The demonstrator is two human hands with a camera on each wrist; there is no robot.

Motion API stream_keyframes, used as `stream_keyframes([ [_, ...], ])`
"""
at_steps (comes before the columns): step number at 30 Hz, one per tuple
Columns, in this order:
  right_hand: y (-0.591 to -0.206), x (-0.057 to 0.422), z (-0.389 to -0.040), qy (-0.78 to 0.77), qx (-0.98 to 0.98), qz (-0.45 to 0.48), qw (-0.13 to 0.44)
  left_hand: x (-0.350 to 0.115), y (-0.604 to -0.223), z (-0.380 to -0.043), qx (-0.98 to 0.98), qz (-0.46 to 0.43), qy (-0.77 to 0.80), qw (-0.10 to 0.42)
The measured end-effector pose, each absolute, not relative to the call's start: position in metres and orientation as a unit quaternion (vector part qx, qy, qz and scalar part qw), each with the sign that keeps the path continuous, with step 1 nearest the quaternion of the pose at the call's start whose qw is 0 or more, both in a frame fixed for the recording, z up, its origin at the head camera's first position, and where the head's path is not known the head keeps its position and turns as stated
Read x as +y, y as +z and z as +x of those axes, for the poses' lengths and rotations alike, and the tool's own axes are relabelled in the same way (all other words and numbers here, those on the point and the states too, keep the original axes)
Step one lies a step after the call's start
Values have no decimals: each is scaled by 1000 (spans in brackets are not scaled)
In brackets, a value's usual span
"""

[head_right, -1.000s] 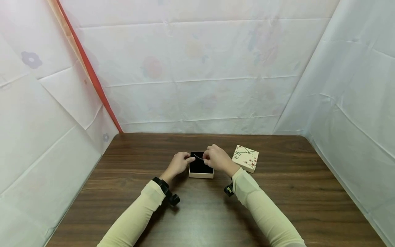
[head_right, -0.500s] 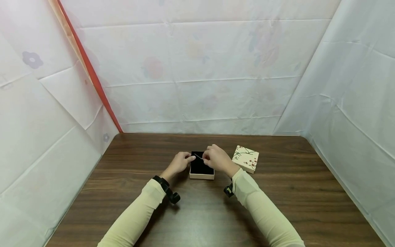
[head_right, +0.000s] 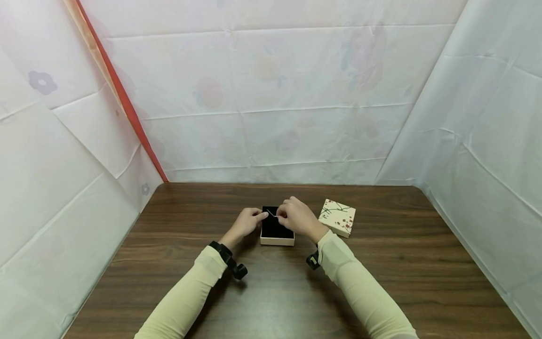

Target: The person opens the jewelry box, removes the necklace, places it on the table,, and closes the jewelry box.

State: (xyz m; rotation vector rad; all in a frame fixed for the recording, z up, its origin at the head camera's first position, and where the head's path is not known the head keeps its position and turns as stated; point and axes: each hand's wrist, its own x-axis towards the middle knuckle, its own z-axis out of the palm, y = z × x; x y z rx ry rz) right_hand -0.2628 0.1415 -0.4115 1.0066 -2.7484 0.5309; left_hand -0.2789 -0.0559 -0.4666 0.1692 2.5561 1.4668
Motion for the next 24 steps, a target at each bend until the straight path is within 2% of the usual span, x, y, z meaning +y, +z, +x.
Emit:
stream_keyframes([
  [24,-405,140,-261,168,-915,344,129,-57,-470,-276,825,25,560,70],
])
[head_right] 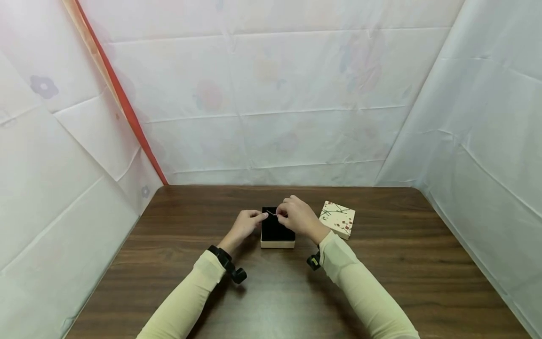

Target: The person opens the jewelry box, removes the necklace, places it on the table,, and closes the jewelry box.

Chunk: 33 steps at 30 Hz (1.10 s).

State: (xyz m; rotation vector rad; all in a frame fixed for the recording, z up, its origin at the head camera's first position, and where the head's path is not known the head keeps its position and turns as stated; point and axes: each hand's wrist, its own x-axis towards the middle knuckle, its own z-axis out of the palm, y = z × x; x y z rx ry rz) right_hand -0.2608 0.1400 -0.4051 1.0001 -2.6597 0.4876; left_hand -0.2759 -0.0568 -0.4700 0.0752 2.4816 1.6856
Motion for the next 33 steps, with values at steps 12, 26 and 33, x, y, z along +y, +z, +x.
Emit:
stream_keyframes([
  [12,-393,138,-255,155,-909,355,155,-54,-464,-275,802,15,596,41],
  [26,-389,134,-242,130,-907,350,194,-47,-462,-271,817,9,577,-12],
  [33,-380,133,-231,129,-899,354,224,-49,-464,-271,832,4,553,-31],
])
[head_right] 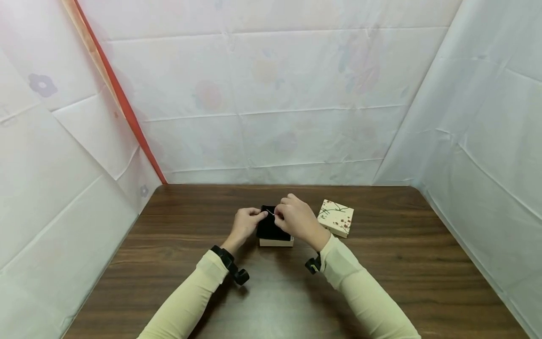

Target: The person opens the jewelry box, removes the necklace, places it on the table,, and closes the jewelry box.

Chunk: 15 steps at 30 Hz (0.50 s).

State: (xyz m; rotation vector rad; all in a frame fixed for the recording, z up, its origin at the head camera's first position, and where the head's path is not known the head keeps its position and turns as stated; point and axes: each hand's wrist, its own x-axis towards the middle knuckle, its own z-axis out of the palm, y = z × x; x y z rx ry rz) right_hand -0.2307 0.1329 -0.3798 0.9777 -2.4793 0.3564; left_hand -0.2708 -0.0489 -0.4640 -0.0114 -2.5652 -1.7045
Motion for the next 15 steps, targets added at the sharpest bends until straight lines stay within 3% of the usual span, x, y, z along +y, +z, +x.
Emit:
stream_keyframes([
  [15,-352,130,-208,146,-850,404,306,-52,-468,-274,-853,7,-517,71],
])
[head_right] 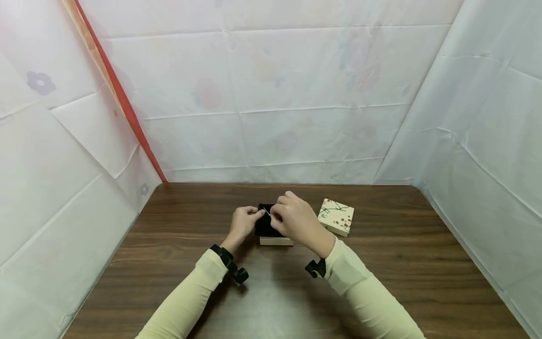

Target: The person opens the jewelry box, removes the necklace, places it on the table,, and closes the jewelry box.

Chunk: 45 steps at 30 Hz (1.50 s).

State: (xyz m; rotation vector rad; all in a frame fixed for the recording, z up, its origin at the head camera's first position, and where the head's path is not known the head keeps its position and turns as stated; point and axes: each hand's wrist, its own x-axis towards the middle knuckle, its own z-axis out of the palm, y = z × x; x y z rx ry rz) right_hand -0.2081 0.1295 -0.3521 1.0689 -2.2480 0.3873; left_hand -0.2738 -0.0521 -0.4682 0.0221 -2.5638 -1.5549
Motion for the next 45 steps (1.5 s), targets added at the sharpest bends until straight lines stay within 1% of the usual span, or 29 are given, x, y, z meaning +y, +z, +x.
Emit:
stream_keyframes([
  [5,-340,133,-207,138,-850,406,307,-50,-467,-274,-854,1,-514,72],
  [17,-324,139,-205,147,-858,400,286,-50,-469,-270,-852,-11,-521,49],
  [22,-312,141,-213,140,-880,383,244,-52,-470,-268,-849,-32,-526,39],
  [30,-290,146,-235,173,-907,356,147,-51,-470,-265,-840,-81,-536,24],
  [42,-276,154,-267,231,-930,283,50,-52,-470,-261,-844,-119,-523,10],
  [45,-270,155,-275,230,-931,280,43,-52,-470,-261,-844,-122,-522,7],
])
